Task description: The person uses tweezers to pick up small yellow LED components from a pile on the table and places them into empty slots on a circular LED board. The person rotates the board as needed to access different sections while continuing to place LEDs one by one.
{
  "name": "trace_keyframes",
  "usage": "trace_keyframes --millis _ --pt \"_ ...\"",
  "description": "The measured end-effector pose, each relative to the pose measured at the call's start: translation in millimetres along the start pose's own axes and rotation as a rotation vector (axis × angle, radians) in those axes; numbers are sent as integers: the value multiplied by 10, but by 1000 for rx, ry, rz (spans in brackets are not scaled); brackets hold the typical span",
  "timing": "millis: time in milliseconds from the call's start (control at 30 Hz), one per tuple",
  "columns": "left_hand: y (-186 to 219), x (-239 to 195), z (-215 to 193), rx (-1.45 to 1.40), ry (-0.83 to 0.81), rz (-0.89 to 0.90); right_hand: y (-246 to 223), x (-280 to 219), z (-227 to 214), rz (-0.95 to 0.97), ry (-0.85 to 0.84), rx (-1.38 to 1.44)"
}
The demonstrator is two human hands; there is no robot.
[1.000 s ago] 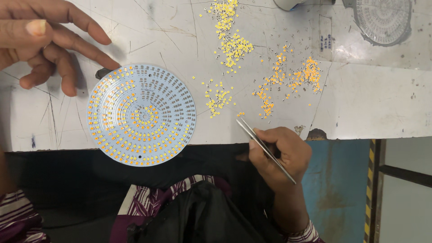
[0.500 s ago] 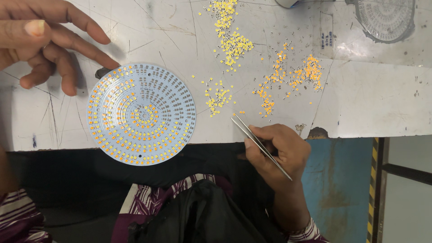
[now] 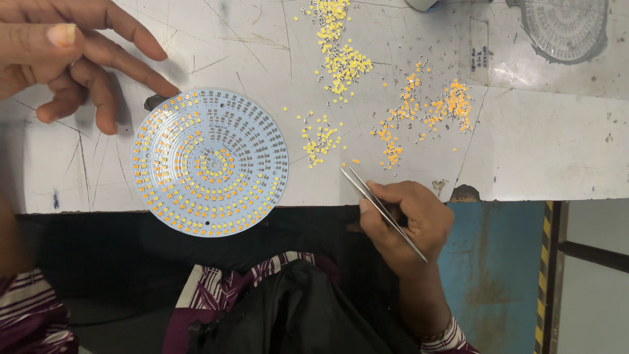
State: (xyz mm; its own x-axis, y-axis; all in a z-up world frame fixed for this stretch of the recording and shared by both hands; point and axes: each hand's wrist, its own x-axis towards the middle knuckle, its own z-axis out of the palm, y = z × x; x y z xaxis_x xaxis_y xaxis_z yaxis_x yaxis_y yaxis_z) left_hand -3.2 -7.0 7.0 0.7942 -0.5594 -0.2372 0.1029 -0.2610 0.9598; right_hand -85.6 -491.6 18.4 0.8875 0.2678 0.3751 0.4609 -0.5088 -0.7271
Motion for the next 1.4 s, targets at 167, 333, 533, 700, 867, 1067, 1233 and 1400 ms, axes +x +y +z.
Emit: trace_keyframes --millis 167,333,533,700,867,1067,1233,1400 --pt "-9 4 -1 10 1 -3 -7 8 -7 1 8 -33" --pt "41 -12 39 41 32 -5 -8 0 1 -14 -19 -15" --pt "165 67 121 2 -47 46 -110 -29 67 40 29 80" --pt "148 61 50 -9 -143 64 -284 -58 255 -183 -108 60" --pt "105 202 -130 -147 -505 161 -306 -6 365 -238 -197 67" --pt "52 207 -163 -96 -423 88 -340 22 378 -253 -208 31" --pt "140 154 -18 -74 -234 52 -368 25 388 -307 -181 51" --pt "94 61 131 -48 -19 12 -209 12 171 -172 -58 3"
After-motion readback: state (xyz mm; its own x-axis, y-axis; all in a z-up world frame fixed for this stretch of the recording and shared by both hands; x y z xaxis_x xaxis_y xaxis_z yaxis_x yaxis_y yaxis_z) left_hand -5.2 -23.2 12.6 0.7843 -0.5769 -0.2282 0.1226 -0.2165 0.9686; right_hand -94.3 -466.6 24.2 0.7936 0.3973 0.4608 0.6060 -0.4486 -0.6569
